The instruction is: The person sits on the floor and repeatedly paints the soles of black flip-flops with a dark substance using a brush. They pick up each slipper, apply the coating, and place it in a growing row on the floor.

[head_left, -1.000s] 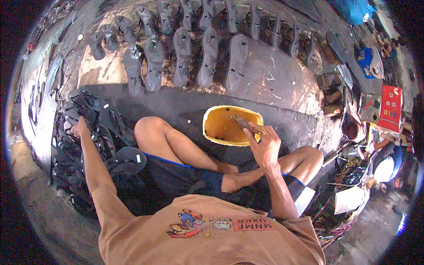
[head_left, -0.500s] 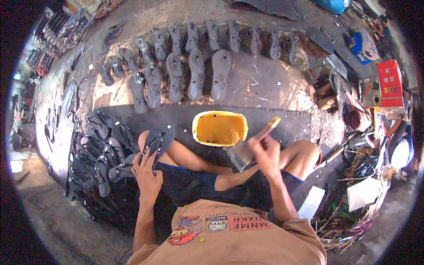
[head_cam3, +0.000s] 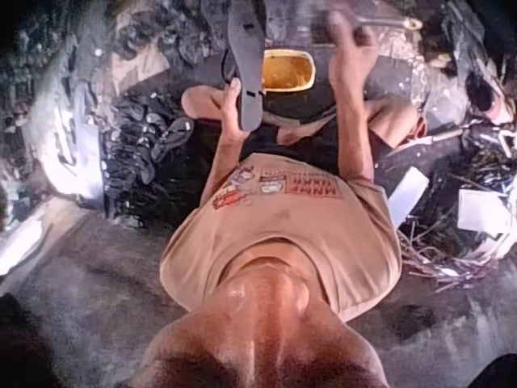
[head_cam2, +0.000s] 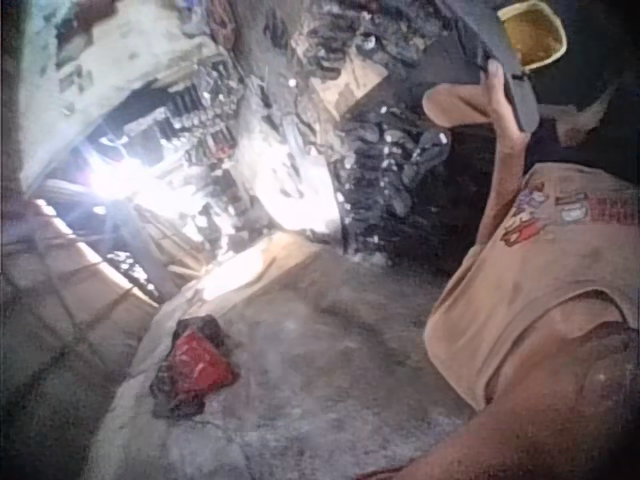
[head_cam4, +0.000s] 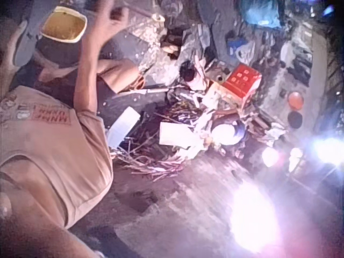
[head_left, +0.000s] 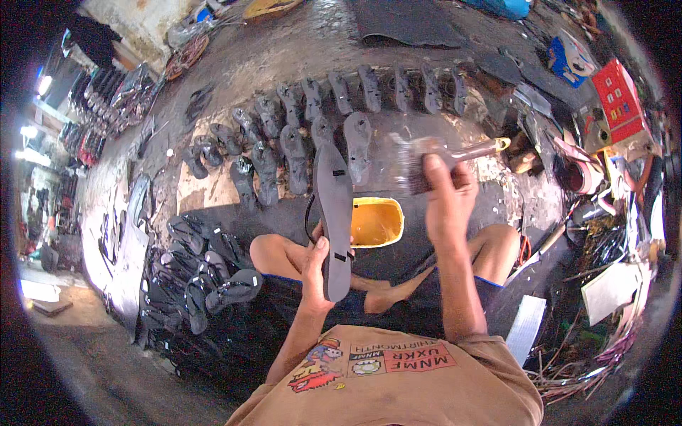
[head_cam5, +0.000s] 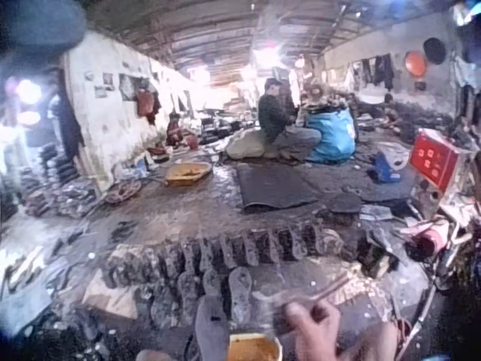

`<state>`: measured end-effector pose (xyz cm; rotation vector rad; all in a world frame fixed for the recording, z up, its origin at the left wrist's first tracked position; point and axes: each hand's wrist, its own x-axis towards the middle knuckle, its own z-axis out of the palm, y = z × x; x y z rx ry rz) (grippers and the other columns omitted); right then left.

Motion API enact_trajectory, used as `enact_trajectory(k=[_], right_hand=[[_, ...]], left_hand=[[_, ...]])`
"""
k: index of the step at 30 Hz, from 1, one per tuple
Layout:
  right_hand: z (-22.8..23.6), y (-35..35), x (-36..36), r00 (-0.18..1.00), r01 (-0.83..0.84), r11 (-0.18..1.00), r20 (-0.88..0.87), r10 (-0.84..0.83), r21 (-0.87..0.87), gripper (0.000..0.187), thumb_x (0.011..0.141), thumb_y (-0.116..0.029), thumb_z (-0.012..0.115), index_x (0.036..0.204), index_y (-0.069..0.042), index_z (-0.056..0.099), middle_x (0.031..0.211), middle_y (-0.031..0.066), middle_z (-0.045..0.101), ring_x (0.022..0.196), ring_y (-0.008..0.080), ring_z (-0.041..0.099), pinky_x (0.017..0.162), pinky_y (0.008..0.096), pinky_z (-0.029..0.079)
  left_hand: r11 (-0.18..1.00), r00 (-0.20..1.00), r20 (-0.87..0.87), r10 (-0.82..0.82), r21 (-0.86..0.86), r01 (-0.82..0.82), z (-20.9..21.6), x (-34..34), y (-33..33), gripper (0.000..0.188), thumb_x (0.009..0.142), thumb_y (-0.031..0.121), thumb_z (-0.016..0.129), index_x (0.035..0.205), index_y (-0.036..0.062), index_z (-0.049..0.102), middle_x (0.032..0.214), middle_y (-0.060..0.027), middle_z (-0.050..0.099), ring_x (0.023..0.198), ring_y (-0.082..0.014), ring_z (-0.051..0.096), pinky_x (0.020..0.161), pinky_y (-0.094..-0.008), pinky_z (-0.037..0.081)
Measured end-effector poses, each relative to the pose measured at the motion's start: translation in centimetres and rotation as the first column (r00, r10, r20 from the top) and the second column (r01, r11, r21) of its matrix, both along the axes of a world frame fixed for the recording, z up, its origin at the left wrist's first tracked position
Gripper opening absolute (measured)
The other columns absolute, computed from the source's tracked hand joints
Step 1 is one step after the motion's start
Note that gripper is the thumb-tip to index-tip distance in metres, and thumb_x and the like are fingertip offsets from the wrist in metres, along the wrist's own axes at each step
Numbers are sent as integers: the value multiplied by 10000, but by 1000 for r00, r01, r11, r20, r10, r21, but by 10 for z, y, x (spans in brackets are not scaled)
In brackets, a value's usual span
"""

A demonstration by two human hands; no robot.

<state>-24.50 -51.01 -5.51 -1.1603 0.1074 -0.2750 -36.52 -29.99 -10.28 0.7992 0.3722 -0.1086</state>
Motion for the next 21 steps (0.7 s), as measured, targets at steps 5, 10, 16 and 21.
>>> enact_trajectory(k=[5,10,16,21], right_hand=[[-6,39,24,970,176,945,210,-119,-277,202,888,-163,826,1008,-21,747,944,16,752,820,112,633,763,305,534],[5,38,-32,992,-108,965,41,121,-240,255,812,-162,865,960,-24,710,917,22,727,835,98,638,764,276,518],[30,29,16,978,194,942,125,-166,-274,300,827,-258,867,892,-15,703,801,17,690,742,120,594,684,286,495],[20,42,-60,996,83,988,-34,-88,-127,276,821,-177,876,997,-23,731,941,53,763,862,124,692,766,307,555]], left_hand=[[992,989,93,-117,-39,121,16,-14,-24,553,1012,359,584,1447,43,454,1157,-165,674,945,-218,669,837,-314,537],[993,985,143,-92,-60,101,-7,-7,-10,539,1024,418,529,1379,13,533,1274,-183,647,1019,-286,674,885,-409,554],[955,937,218,-274,178,238,13,-16,-22,530,1023,469,535,1353,56,566,1195,-134,692,1012,-234,690,876,-393,568],[993,962,258,94,-94,-72,-15,18,0,570,1067,511,428,1404,70,558,1295,-132,655,1132,-255,664,1014,-405,545]])
